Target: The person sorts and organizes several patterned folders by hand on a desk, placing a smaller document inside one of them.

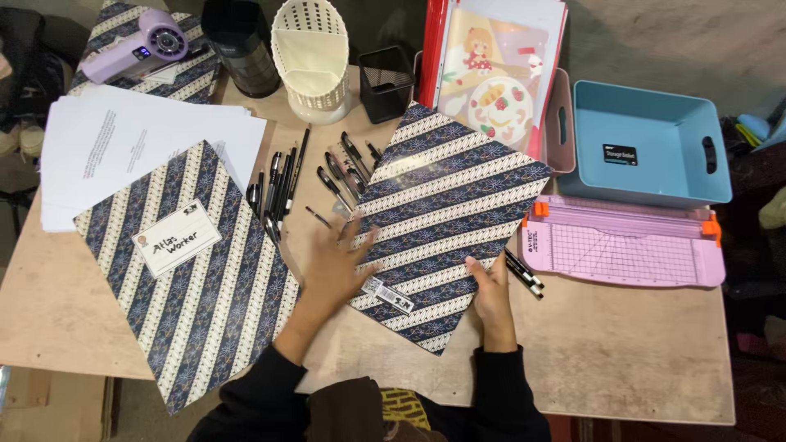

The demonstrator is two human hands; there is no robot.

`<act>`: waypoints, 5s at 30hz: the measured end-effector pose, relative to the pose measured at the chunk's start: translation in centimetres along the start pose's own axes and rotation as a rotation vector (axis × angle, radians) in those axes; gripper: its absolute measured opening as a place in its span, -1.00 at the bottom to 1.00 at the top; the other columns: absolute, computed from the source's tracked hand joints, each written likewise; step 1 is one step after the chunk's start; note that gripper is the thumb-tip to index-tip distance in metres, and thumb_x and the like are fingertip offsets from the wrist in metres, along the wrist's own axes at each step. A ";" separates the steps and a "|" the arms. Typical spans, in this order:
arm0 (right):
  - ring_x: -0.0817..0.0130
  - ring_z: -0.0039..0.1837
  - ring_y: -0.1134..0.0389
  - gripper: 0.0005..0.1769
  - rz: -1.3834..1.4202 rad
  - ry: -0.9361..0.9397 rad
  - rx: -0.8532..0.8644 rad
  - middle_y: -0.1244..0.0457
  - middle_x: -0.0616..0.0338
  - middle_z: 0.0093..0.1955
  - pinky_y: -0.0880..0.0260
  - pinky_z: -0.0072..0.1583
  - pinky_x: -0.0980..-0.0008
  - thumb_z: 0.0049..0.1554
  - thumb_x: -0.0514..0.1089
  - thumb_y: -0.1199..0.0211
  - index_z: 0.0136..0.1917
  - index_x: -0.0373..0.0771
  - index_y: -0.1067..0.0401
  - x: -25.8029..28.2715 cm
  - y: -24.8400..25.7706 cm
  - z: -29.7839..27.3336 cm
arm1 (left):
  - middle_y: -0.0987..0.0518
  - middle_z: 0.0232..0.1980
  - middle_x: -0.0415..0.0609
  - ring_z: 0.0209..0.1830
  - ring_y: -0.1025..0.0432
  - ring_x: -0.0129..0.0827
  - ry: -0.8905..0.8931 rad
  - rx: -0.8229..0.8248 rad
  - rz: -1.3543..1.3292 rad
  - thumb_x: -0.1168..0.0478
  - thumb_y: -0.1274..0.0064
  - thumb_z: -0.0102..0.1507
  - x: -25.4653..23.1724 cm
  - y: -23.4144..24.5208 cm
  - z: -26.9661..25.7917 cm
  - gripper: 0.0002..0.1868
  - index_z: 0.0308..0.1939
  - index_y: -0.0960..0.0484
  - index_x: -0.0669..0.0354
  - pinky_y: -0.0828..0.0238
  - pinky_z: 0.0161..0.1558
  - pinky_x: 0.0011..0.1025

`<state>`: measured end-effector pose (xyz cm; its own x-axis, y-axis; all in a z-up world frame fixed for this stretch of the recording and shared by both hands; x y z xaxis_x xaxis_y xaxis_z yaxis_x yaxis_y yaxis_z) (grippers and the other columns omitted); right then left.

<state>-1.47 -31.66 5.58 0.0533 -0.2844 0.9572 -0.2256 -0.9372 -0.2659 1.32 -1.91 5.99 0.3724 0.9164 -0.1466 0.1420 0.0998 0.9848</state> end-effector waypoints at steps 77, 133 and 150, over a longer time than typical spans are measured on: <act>0.40 0.33 -0.29 -0.30 0.109 -0.072 -0.005 -0.25 0.14 0.38 -0.26 0.37 0.36 0.21 -0.40 -0.11 0.58 -0.22 -0.08 -0.8 0.8 0.2 | 0.10 0.70 -0.06 0.70 0.29 -0.30 -0.502 -0.128 -0.144 -0.42 0.45 0.37 -13.8 -2.2 0.3 -0.08 0.62 0.07 0.09 0.53 0.59 -0.04; 0.39 0.42 -0.15 -0.28 0.096 -0.119 -0.016 -0.09 0.12 0.54 -0.19 0.45 0.35 0.30 -0.25 -0.08 0.67 -0.17 0.02 -3.0 2.8 0.8 | 0.09 0.70 -0.27 0.71 0.28 -0.32 -0.506 -0.285 -0.147 -0.47 0.37 0.33 -14.4 2.0 9.4 -0.10 0.63 -0.02 -0.15 0.57 0.58 0.15; 0.38 0.35 -0.31 -0.47 0.122 -0.166 -0.011 -0.29 0.15 0.37 -0.31 0.38 0.32 0.31 -0.13 -0.05 0.52 -0.23 -0.21 -0.1 -0.2 0.1 | 0.18 0.70 0.09 0.69 0.33 0.08 -0.178 -0.375 -0.208 -0.27 0.29 0.43 -7.2 3.1 11.6 -0.21 0.63 -0.03 0.03 0.56 0.51 0.27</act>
<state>-1.36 -31.40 5.50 0.1848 -0.4259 0.8857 -0.2511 -0.8918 -0.3764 9.72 -12.71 9.01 0.5275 0.7843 -0.3264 -0.0985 0.4381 0.8935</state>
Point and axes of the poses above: each hand's wrist, its own z-axis towards the middle knuckle, its own y-axis out of the back of the hand, x = y × z, the point moved 3 cm from there along z, towards the middle knuckle
